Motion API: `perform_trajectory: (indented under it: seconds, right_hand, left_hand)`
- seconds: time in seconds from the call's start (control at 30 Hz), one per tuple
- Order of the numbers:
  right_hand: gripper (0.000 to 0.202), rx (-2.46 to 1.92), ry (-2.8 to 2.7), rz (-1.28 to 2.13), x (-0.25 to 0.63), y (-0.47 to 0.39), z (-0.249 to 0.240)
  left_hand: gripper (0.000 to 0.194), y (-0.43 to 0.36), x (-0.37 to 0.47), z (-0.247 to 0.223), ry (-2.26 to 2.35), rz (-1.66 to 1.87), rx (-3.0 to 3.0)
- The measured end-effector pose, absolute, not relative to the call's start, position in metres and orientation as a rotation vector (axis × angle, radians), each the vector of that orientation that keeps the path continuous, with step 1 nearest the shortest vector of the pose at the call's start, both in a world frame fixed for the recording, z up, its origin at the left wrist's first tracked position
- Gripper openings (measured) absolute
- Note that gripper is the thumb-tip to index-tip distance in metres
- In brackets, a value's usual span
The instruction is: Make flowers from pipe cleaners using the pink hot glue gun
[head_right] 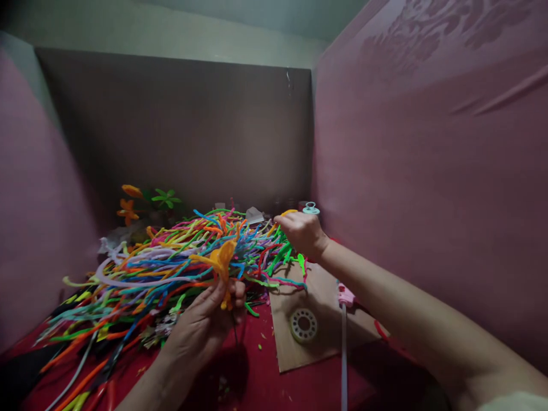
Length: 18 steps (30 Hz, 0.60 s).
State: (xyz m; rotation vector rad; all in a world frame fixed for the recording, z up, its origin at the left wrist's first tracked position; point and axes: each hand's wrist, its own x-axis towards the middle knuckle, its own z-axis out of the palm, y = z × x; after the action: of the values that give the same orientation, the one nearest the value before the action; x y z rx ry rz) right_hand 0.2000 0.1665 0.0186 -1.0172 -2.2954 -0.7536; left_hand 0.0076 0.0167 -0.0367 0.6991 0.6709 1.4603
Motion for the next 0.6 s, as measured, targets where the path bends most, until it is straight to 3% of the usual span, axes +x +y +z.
perform_trajectory:
  seconds: [0.2,0.6]
  right_hand:
    - [0.021,-0.354,-2.032,-0.631,0.194,0.076,-0.013]
    - [0.041,-0.567,-1.986,-0.339,0.221,0.031,-0.05]
  left_hand:
    - [0.024,0.009,0.018,-0.036,0.561,1.33,0.766]
    - [0.018,0.005,0.022,-0.038,0.604,1.273,0.901]
